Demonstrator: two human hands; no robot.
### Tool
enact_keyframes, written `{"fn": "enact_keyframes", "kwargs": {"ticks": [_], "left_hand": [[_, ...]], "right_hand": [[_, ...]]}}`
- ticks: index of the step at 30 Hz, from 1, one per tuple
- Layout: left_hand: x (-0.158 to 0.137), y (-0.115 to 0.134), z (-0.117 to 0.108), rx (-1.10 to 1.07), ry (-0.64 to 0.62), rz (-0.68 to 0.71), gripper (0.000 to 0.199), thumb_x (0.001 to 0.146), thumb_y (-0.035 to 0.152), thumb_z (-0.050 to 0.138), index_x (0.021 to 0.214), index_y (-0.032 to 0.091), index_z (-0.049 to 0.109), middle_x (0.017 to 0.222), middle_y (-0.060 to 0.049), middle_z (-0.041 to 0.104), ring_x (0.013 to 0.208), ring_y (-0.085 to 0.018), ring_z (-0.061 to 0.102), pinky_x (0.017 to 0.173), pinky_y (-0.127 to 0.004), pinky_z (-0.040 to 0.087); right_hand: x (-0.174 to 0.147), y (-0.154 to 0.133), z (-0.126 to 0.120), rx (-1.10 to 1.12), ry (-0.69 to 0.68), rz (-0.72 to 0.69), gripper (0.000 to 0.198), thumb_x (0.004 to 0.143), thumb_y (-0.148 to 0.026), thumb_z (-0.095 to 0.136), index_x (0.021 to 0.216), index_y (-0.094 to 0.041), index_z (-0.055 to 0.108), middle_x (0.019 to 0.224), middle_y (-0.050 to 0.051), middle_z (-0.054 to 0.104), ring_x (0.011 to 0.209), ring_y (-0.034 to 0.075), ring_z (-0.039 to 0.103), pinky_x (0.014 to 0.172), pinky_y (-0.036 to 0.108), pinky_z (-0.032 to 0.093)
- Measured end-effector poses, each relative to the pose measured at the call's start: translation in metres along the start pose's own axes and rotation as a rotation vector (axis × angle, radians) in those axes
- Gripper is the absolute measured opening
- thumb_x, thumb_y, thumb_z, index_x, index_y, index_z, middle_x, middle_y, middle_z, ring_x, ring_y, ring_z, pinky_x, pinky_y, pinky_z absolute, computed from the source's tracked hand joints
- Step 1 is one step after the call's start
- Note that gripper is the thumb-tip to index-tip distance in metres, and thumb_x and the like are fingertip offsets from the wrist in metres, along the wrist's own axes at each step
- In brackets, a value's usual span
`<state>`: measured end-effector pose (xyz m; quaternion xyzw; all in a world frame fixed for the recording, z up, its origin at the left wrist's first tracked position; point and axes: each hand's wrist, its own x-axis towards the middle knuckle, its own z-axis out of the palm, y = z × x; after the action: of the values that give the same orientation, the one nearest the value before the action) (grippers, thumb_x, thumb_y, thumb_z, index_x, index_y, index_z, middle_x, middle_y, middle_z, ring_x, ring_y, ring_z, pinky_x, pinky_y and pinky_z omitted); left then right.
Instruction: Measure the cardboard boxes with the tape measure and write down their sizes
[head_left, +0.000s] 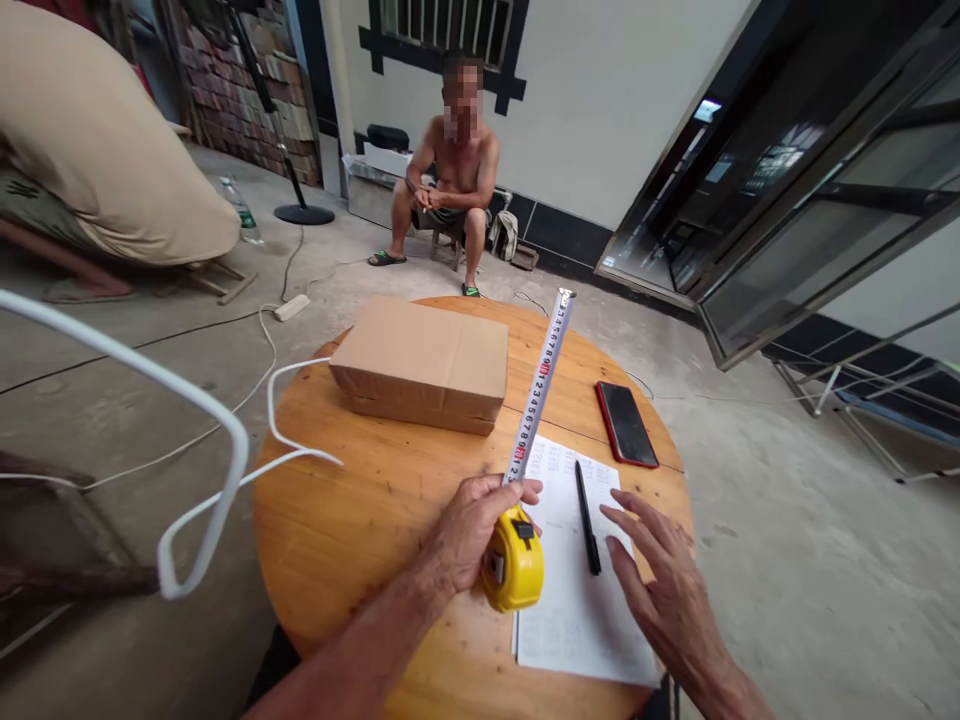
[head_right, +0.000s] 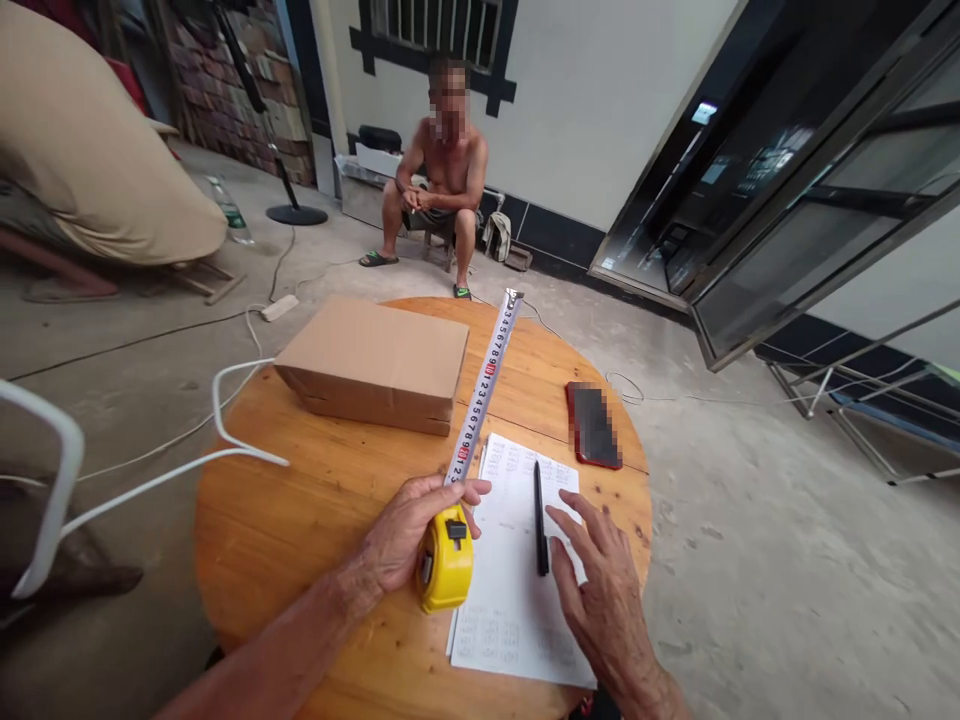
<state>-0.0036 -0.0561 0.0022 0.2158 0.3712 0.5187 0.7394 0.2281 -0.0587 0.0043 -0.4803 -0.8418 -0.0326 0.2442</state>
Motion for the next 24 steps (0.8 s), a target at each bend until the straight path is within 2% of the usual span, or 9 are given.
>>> {"fn": "enact_keyframes", "kwargs": {"ticks": [4,6,8,11,14,17,20,24], "left_hand": [[-0.016,0.015,0.005,-0.048,0.022,0.07,0.021,0.077,0.032,0.061,0.071,0.011,0.062,0.106,-0.013,0.066,0.057,-0.011,0.06,0.055,-0.023,0.045],[-0.03,0.026,0.007,-0.079,0.013,0.075,0.022,0.077,0.032,0.06,0.072,0.011,0.063,0.094,-0.012,0.069,0.055,-0.01,0.058,0.055,-0.023,0.044],[-0.048,0.036,0.006,-0.115,-0.001,0.049,0.023,0.077,0.034,0.061,0.073,0.012,0.063,0.078,-0.009,0.069,0.053,-0.012,0.058,0.053,-0.023,0.043],[-0.075,0.042,-0.007,-0.115,0.037,0.03,0.022,0.077,0.036,0.062,0.075,0.014,0.063,0.06,-0.003,0.064,0.054,-0.014,0.06,0.053,-0.022,0.043],[-0.096,0.037,-0.032,-0.106,0.143,-0.001,0.026,0.078,0.04,0.061,0.081,0.015,0.063,0.056,-0.003,0.064,0.053,-0.014,0.058,0.052,-0.021,0.041],[-0.112,0.027,-0.058,-0.094,0.223,-0.06,0.036,0.075,0.046,0.062,0.091,0.014,0.065,0.056,-0.004,0.065,0.051,-0.014,0.057,0.05,-0.022,0.04],[-0.121,0.016,-0.08,-0.103,0.27,-0.042,0.038,0.071,0.05,0.066,0.084,0.014,0.067,0.053,-0.004,0.064,0.05,-0.015,0.058,0.051,-0.023,0.041],[-0.13,0.007,-0.096,-0.098,0.344,0.022,0.041,0.066,0.053,0.07,0.076,0.013,0.069,0.056,-0.006,0.065,0.055,-0.018,0.061,0.055,-0.026,0.044]], "right_hand": [[0.058,-0.006,-0.006,0.081,0.032,0.049,0.028,0.089,-0.028,0.046,0.113,-0.025,0.058,0.125,0.009,0.055,0.113,0.025,0.054,0.084,0.042,0.051],[0.096,-0.013,-0.005,0.12,0.062,0.007,0.028,0.087,-0.028,0.048,0.112,-0.025,0.059,0.125,0.009,0.055,0.115,0.025,0.053,0.084,0.042,0.051],[0.136,-0.025,0.001,0.141,0.079,-0.056,0.028,0.086,-0.027,0.05,0.112,-0.024,0.059,0.123,0.008,0.057,0.115,0.024,0.052,0.091,0.044,0.046],[0.192,-0.051,0.017,0.19,0.053,-0.126,0.029,0.085,-0.03,0.05,0.112,-0.021,0.058,0.122,0.009,0.057,0.114,0.023,0.052,0.093,0.043,0.043],[0.236,-0.079,0.037,0.127,-0.01,-0.162,0.036,0.087,-0.036,0.047,0.118,-0.019,0.055,0.128,0.012,0.054,0.118,0.027,0.049,0.096,0.047,0.038],[0.269,-0.096,0.053,-0.002,-0.119,-0.125,0.047,0.089,-0.045,0.042,0.126,-0.017,0.049,0.131,0.015,0.051,0.12,0.032,0.045,0.094,0.052,0.034],[0.29,-0.101,0.063,-0.043,-0.197,-0.133,0.056,0.085,-0.057,0.043,0.121,-0.015,0.053,0.118,0.017,0.06,0.109,0.035,0.052,0.088,0.052,0.035],[0.291,-0.104,0.061,-0.07,-0.26,-0.181,0.059,0.076,-0.066,0.051,0.108,-0.018,0.061,0.099,0.011,0.066,0.093,0.03,0.058,0.081,0.044,0.038]]}}
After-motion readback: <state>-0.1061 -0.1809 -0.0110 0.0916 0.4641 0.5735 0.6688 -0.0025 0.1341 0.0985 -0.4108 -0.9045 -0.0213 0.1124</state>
